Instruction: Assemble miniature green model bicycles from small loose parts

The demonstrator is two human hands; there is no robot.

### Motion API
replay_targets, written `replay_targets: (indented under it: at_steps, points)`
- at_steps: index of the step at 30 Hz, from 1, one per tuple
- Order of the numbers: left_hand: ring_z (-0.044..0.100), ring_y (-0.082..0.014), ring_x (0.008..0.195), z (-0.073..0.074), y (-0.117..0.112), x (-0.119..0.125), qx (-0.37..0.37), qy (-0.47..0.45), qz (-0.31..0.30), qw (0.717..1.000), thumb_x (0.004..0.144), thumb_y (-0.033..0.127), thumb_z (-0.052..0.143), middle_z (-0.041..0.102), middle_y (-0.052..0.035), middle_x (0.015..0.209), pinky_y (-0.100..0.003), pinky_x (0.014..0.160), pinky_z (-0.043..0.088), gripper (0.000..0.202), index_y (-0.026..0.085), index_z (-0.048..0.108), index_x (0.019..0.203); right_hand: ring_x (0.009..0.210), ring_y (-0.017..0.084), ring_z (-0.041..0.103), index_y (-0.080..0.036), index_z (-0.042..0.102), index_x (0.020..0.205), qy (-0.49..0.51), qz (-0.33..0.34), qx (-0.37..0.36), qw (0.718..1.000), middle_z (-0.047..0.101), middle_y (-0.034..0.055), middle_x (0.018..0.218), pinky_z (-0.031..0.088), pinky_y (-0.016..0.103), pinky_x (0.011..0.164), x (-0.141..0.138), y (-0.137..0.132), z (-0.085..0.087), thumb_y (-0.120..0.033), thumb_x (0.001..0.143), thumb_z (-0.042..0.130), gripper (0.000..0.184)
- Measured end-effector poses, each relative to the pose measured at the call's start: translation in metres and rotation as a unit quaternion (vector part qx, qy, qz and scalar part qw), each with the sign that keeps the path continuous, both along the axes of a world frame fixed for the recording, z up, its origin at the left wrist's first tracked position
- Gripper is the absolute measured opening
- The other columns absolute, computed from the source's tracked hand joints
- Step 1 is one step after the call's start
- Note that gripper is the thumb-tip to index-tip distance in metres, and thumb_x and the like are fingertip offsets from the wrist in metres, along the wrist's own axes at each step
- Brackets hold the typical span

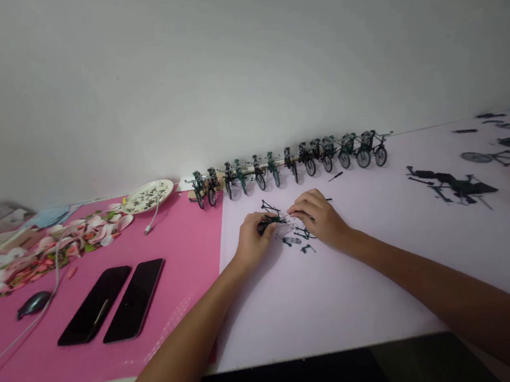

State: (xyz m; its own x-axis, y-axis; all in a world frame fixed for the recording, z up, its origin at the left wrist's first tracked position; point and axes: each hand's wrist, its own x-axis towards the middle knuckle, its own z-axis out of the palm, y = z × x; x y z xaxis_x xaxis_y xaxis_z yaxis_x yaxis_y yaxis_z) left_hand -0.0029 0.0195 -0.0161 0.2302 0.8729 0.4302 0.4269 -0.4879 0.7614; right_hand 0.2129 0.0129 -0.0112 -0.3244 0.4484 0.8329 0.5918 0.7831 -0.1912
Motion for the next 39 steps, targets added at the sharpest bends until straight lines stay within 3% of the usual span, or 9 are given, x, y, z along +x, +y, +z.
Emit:
replay_targets:
  at_steps: [9,30,39]
  points:
    - [0.069,-0.0245,0.105,0.0007,-0.0008,0.0011,-0.003,0.005,-0.001,1.0,0.086,0.014,0.069,0.077,-0.0076,0.104,-0.039,0.098,0.054,0.019,0.021,0.076,0.102,0.09,0.026,0.058,-0.024,0.072,0.099,0.002,0.0,0.011,1.0,0.066,0.0074,0.088,0.053,0.042,0.078,0.0001,0.0006,-0.0007,-0.018,0.1,0.062,0.011]
    - [0.069,-0.0246,0.104,0.0005,-0.0009,0.0014,0.012,0.013,-0.005,1.0,0.085,0.017,0.069,0.077,-0.0059,0.102,-0.042,0.1,0.054,0.019,0.024,0.076,0.101,0.091,0.027,0.058,-0.025,0.073,0.098,0.004,0.002,-0.037,0.999,0.067,0.0085,0.089,0.054,0.046,0.079,0.0006,-0.0009,-0.0007,-0.016,0.101,0.055,0.021]
    - [0.068,-0.0242,0.105,0.0003,-0.0012,0.001,0.011,0.013,-0.007,1.0,0.085,0.015,0.069,0.077,-0.0059,0.104,-0.04,0.1,0.053,0.019,0.023,0.076,0.1,0.089,0.025,0.062,-0.022,0.07,0.095,-0.056,-0.005,0.01,0.998,0.072,0.0074,0.087,0.05,0.042,0.081,0.003,0.0011,0.0023,-0.023,0.102,0.06,0.012]
